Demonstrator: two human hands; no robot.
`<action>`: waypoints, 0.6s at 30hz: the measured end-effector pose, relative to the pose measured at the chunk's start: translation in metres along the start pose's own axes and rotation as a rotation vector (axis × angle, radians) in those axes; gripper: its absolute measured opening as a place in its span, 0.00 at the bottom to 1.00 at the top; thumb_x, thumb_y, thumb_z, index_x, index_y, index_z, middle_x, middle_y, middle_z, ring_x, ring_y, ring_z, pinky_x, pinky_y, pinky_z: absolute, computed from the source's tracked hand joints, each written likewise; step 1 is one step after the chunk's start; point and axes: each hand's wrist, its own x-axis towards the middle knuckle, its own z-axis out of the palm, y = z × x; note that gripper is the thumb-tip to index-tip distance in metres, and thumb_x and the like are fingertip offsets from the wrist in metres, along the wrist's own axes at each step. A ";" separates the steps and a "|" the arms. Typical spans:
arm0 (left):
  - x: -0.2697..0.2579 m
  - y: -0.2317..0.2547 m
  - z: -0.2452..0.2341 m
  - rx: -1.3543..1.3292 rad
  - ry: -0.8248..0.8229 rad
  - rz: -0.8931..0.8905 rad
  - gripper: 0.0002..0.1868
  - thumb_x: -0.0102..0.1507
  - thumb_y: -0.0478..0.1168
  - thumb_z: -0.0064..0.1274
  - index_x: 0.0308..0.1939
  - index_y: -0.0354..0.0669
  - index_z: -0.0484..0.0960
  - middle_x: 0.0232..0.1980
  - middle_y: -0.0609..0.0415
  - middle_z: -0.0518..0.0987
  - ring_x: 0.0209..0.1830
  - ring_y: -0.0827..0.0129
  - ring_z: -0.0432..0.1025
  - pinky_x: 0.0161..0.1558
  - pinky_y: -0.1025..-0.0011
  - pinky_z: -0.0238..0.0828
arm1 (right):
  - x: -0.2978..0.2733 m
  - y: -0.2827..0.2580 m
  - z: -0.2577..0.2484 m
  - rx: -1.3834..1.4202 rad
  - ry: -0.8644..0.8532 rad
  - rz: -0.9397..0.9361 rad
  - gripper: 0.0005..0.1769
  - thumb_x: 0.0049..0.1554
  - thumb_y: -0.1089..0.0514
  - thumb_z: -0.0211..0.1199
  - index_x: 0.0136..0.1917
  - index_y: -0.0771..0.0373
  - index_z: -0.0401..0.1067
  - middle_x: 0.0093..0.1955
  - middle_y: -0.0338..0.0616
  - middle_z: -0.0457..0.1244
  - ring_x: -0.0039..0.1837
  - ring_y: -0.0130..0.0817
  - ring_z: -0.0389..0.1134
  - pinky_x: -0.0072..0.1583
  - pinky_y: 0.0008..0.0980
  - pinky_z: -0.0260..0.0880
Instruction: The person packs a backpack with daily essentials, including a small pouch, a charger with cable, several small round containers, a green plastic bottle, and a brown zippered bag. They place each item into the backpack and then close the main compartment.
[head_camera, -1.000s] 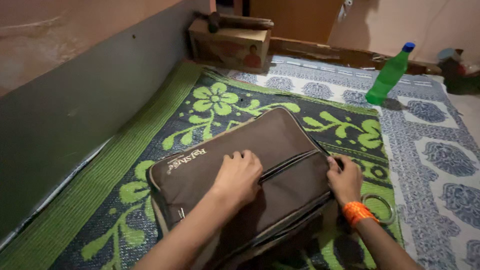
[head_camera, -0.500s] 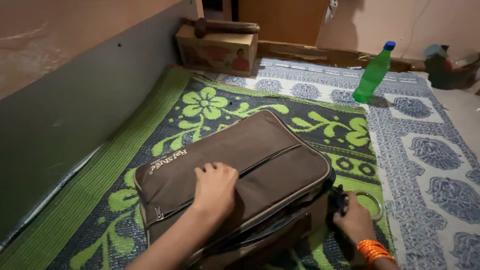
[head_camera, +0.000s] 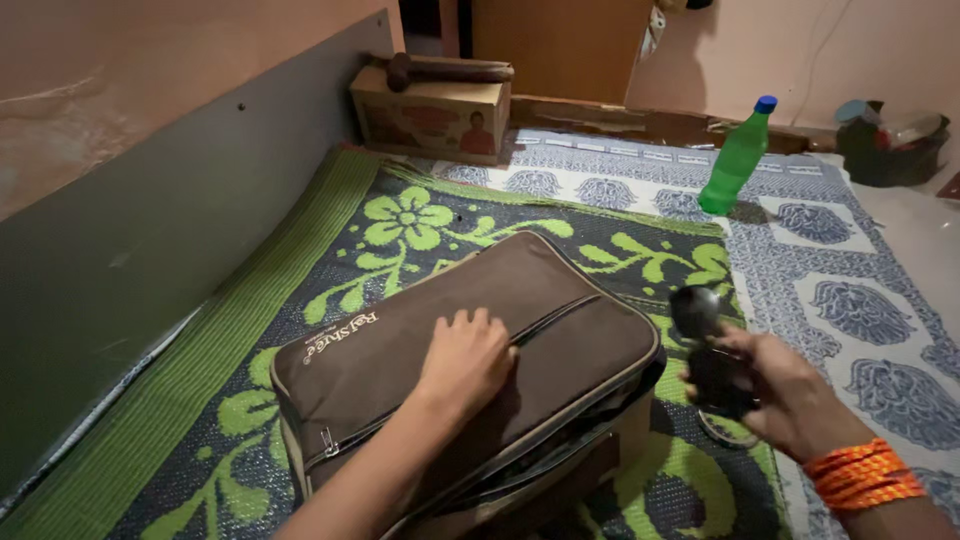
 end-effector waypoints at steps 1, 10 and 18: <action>0.006 0.000 0.004 0.016 0.026 0.017 0.18 0.61 0.50 0.58 0.40 0.36 0.81 0.45 0.42 0.79 0.48 0.48 0.75 0.46 0.49 0.71 | -0.009 -0.003 0.008 0.038 -0.032 0.051 0.30 0.64 0.50 0.44 0.75 0.65 0.57 0.61 0.66 0.60 0.51 0.44 0.68 0.47 0.37 0.76; 0.027 0.003 0.028 0.053 0.044 0.181 0.05 0.56 0.35 0.57 0.36 0.41 0.82 0.42 0.45 0.81 0.45 0.51 0.77 0.44 0.54 0.74 | -0.004 0.014 0.063 -0.128 -0.496 0.031 0.27 0.53 0.59 0.66 0.65 0.65 0.72 0.48 0.50 0.67 0.44 0.33 0.71 0.41 0.29 0.76; 0.007 -0.009 0.016 -0.034 -0.015 0.031 0.11 0.56 0.38 0.58 0.40 0.38 0.81 0.50 0.43 0.77 0.53 0.49 0.72 0.47 0.51 0.73 | 0.024 0.033 0.065 -0.164 -0.396 -0.014 0.14 0.56 0.60 0.68 0.54 0.67 0.76 0.37 0.45 0.69 0.30 0.30 0.69 0.28 0.22 0.61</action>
